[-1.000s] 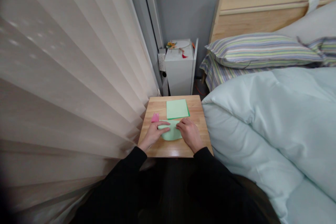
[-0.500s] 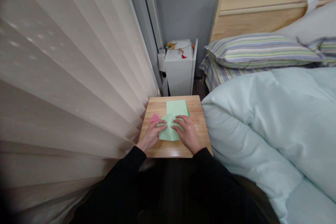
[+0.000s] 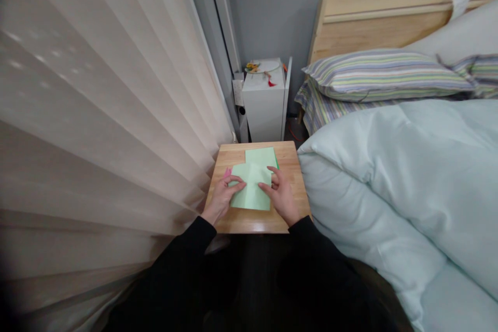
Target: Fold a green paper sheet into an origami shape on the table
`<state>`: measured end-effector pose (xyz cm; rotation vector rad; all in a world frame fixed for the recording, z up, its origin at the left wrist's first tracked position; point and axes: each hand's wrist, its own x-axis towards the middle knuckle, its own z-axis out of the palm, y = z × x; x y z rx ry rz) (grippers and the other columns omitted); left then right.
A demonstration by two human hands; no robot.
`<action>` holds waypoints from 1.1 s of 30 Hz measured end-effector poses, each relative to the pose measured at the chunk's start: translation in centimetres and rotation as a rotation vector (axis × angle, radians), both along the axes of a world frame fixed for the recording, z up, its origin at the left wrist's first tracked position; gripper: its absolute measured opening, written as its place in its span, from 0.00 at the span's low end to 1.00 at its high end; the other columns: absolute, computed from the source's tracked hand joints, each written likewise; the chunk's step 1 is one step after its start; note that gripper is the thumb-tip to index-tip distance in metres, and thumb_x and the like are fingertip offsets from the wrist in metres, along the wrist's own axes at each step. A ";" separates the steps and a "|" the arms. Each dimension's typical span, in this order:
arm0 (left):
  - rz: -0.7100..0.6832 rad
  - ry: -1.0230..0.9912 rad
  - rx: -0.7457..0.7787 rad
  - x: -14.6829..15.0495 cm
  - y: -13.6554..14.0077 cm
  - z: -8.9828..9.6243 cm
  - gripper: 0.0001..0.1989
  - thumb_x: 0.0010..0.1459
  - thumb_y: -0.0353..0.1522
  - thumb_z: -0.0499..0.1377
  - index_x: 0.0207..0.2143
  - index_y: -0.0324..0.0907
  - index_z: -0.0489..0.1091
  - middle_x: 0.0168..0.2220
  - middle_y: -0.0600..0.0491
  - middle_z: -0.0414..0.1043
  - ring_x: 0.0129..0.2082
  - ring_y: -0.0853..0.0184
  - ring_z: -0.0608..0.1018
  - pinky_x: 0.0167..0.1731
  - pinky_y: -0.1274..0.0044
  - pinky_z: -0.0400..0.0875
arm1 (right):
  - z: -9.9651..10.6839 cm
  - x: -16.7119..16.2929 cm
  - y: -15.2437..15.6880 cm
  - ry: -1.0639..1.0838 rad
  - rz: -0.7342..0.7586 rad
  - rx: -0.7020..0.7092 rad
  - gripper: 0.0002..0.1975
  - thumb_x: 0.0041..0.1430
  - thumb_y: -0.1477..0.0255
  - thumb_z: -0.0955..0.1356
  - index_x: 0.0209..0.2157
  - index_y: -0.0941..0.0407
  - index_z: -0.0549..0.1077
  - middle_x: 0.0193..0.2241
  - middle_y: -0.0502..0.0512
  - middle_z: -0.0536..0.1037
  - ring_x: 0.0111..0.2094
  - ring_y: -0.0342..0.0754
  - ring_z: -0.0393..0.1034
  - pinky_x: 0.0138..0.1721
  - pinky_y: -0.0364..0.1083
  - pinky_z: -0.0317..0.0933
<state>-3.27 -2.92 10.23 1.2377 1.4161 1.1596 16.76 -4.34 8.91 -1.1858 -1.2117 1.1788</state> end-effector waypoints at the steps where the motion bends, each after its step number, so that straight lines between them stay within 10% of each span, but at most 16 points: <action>1: -0.012 0.022 0.008 0.0 0.0 0.1 0.10 0.47 0.36 0.73 0.31 0.42 0.80 0.54 0.44 0.76 0.63 0.50 0.68 0.60 0.63 0.63 | 0.2 0.1 0.1 0.035 0.059 -0.021 0.32 0.54 0.59 0.75 0.58 0.54 0.71 0.45 0.60 0.81 0.44 0.57 0.78 0.44 0.57 0.74; 20: -0.018 -0.681 -0.288 3.3 -1.5 1.4 0.22 0.30 0.35 0.80 0.31 0.39 0.81 0.30 0.52 0.81 0.30 0.68 0.79 0.34 0.77 0.72 | 0.9 -3.4 -1.6 0.552 -0.113 -0.288 0.21 0.39 0.62 0.82 0.34 0.54 0.78 0.35 0.49 0.82 0.35 0.47 0.75 0.41 0.47 0.68; 33: 0.001 -0.800 -0.233 4.2 -1.5 0.9 0.26 0.38 0.33 0.78 0.42 0.39 0.81 0.40 0.48 0.83 0.36 0.66 0.82 0.40 0.76 0.74 | 0.0 -4.4 -1.9 0.435 -0.191 -0.190 0.25 0.43 0.59 0.79 0.42 0.55 0.77 0.37 0.54 0.81 0.36 0.49 0.75 0.38 0.48 0.67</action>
